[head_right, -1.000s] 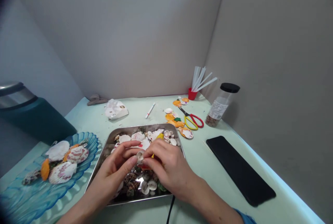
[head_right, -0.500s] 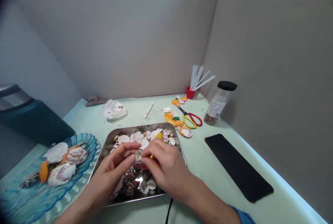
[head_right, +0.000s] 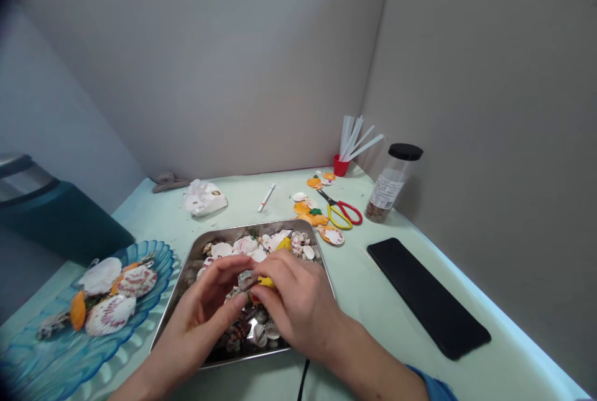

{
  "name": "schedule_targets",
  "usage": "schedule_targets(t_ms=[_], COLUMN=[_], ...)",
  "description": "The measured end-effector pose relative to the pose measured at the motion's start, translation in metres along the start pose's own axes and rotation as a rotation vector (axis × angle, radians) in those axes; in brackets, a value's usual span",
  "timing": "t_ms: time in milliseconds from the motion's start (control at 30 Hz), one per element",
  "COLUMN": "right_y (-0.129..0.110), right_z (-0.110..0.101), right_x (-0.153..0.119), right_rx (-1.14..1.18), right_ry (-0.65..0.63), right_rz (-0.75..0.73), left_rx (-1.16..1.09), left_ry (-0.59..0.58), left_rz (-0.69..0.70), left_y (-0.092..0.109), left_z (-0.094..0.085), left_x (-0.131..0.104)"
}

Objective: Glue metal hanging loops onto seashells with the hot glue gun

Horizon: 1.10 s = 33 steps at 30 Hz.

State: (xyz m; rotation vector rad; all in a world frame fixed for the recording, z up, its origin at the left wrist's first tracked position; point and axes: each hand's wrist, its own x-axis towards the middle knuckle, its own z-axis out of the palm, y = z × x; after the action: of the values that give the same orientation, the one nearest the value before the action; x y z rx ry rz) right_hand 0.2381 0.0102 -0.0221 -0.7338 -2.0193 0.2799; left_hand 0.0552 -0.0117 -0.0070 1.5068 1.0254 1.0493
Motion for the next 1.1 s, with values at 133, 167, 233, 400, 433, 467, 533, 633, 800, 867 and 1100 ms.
schedule_targets(t_ms=[133, 167, 233, 400, 433, 467, 533, 633, 800, 867, 1100], right_y=[0.0, 0.0, 0.0, -0.002, -0.003, -0.003, -0.004, -0.005, -0.006, -0.006, -0.006], right_z=[0.0, 0.0, 0.0, -0.001, -0.001, -0.001, -0.001, -0.001, -0.001, -0.001, 0.0], right_x=[-0.001, -0.001, -0.001, 0.001, 0.001, 0.002, 0.002, 0.003, 0.005, 0.005, 0.004], right_rx=[-0.011, -0.017, -0.045, -0.085, -0.081, -0.08, -0.088, -0.114, -0.141, -0.145, -0.162], right_ry=[0.006, 0.004, -0.001, -0.02, -0.023, -0.02, 0.004, 0.045, 0.018, -0.003, -0.003], right_rz=[-0.015, -0.019, -0.03, -0.057, -0.053, -0.051, -0.064, -0.091, -0.114, -0.11, -0.088], left_rx=[0.078, 0.088, 0.095, 0.002, -0.05, -0.114, -0.255, -0.381, -0.433, -0.45, -0.397], left_ry=[0.019, 0.023, 0.034, 0.018, 0.011, 0.0, -0.029, -0.04, 0.008, 0.015, 0.06], left_rz=[0.082, 0.089, 0.092, 0.021, -0.009, -0.042, -0.115, -0.205, -0.253, -0.259, -0.252], left_y=[-0.005, -0.007, -0.008, -0.007, -0.006, -0.006, -0.006, -0.007, -0.006, -0.004, -0.001], left_z=[0.001, 0.001, 0.001, 0.0, 0.0, 0.0, -0.001, -0.002, 0.0, 0.001, 0.002], left_x=[-0.002, -0.003, -0.003, -0.003, -0.002, -0.001, 0.002, 0.007, 0.01, 0.01, 0.01])
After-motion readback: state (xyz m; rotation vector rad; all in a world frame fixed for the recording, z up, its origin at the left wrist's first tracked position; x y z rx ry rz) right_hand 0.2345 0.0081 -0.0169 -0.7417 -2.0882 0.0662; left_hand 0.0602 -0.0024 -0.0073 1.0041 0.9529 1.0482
